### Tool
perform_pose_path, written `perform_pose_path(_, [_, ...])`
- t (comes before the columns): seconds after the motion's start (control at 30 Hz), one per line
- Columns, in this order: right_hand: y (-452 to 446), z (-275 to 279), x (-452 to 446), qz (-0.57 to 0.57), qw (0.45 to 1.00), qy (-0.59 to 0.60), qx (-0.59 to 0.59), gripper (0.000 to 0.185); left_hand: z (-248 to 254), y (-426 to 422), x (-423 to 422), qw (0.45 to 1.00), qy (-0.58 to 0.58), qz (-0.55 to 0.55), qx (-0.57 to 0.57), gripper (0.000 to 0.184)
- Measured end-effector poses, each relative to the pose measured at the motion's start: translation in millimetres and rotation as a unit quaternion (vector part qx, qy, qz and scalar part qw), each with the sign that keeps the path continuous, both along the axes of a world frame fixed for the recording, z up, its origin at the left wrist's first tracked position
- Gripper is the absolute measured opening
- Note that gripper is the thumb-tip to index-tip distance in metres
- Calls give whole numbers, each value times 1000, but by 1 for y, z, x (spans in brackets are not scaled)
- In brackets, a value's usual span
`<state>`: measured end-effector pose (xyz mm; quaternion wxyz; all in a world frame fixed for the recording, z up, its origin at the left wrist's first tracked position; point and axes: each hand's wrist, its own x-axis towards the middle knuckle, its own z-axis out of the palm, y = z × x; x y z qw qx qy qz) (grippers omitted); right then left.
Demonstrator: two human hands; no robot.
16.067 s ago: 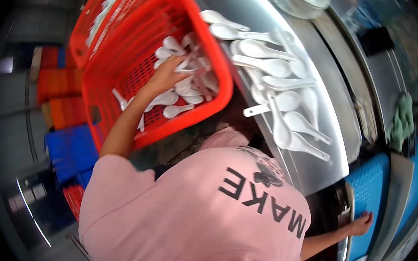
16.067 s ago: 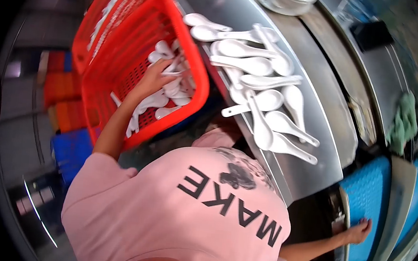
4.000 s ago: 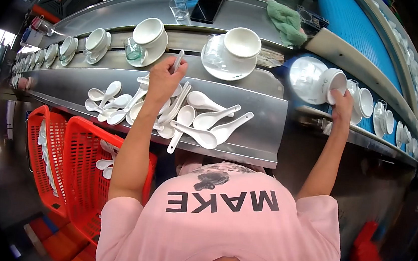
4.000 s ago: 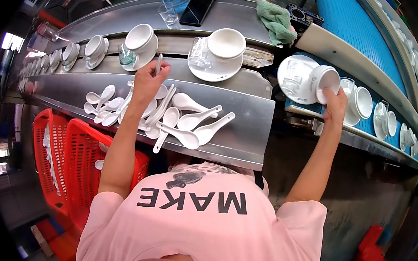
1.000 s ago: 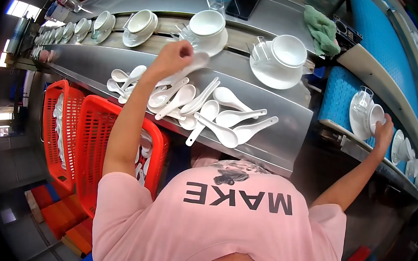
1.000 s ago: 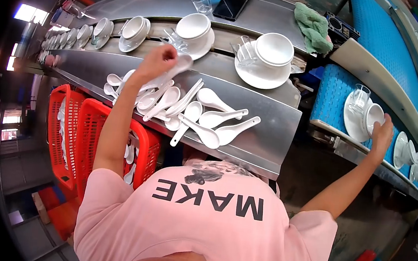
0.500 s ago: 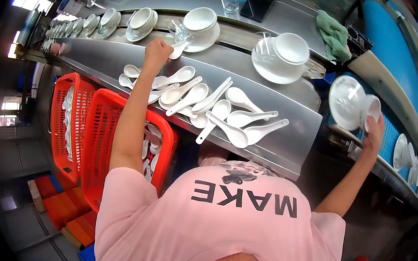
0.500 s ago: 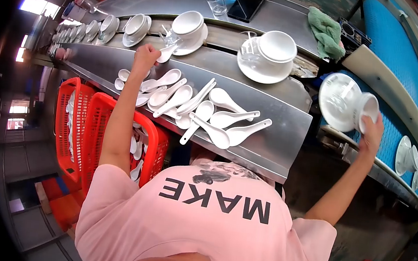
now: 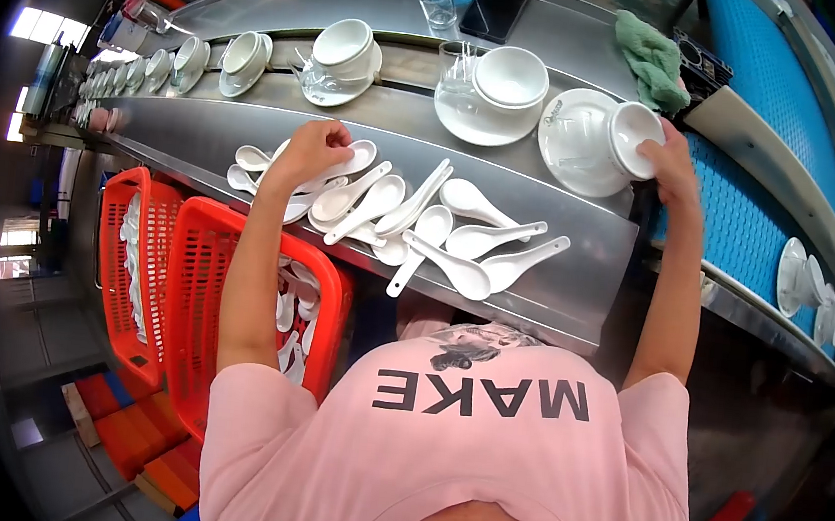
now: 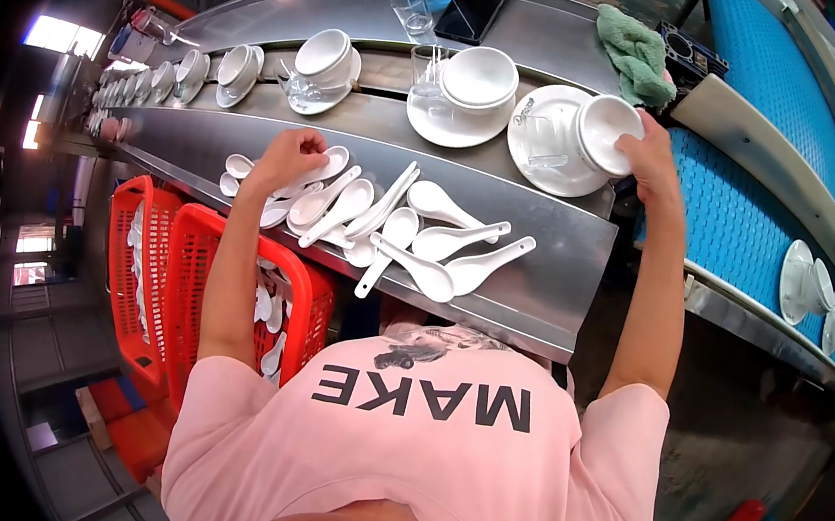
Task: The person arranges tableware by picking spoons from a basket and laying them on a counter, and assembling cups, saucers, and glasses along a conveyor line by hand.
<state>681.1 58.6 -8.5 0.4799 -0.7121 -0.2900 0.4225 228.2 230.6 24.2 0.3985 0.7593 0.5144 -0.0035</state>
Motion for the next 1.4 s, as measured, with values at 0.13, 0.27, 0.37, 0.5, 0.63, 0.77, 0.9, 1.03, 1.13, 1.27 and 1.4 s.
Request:
perform_pose_path(0.13, [3,0,-7,58,998,-22,-28,49,-6,12,-5,997,-38,30,66,23])
perform_pose_path(0.27, [2,22,-22,85,994,-33,-60,42,11,18,10,981,-101,132,99,35])
perform_pose_path(0.37, [-5,32,-19,85,994,-22,-64,41,9,21,31,959,-171,226,-14,29])
perform_pose_path(0.5, [-31,40,13,10,984,-177,-13,36,-14,18,44,957,-130,259,-4,18])
perform_pose_path(0.63, [-99,36,98,-158,919,-361,2,33,-18,12,51,956,-163,235,-63,19])
perform_pose_path(0.77, [-177,52,155,-317,647,-663,-202,33,-16,7,54,958,-219,170,-68,24])
perform_pose_path(0.9, [-281,7,281,-306,650,-611,-333,46,6,-3,83,986,-148,34,60,19])
perform_pose_path(1.03, [-270,25,260,-291,785,-474,-273,62,7,-5,155,955,-173,-134,199,30])
perform_pose_path(1.13, [-246,37,237,-401,790,-396,-244,57,-13,3,195,913,-151,-249,285,50])
perform_pose_path(1.27, [-222,61,221,-425,887,-120,-135,37,-49,17,217,882,-122,-283,356,56])
perform_pose_path(1.4, [-236,53,235,-277,879,-283,-266,26,-44,20,209,904,2,-207,374,41])
